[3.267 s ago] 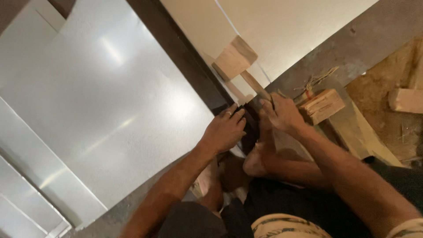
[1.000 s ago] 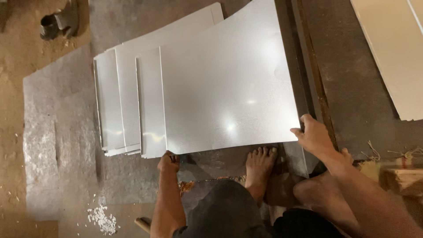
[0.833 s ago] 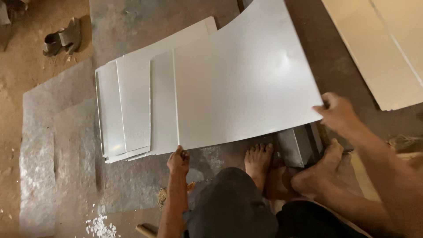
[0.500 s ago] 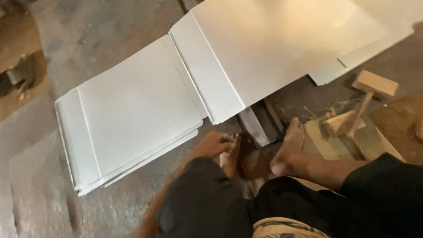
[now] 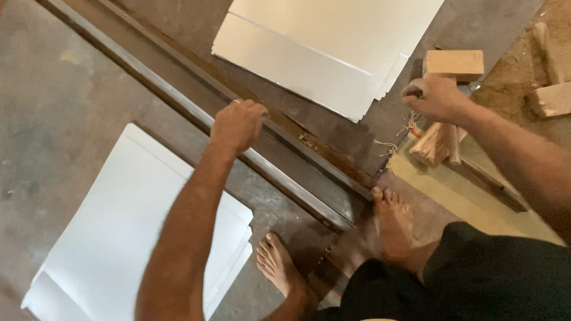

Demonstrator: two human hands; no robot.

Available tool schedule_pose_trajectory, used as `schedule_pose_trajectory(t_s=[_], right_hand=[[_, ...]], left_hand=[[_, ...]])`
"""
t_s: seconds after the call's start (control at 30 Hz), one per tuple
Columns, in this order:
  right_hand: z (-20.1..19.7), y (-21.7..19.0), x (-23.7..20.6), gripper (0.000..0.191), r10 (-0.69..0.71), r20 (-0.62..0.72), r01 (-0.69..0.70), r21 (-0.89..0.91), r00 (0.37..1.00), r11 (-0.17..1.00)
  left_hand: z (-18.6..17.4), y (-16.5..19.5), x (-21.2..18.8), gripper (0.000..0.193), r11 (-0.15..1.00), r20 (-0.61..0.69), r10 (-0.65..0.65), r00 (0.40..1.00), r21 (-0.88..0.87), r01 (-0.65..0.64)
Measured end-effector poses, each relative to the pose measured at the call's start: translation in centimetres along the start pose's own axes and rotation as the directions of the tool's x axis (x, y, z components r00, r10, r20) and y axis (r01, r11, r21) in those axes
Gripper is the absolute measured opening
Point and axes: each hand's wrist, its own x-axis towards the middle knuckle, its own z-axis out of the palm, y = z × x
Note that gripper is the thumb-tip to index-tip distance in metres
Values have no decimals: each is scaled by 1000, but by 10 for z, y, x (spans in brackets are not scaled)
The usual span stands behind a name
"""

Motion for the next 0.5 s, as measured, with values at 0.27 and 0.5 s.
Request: schedule_pose_trajectory(t_s=[0.27,0.5], right_hand=[[50,65,27,49,367,-475,-442,-53,800,896],[63,98,14,46,463,-295,-464,74,836,883]], left_hand=[[174,-9,133,53,993,-79,116,990,-12,-118],[175,-33,166,53,952,298,199,934,168,-256]])
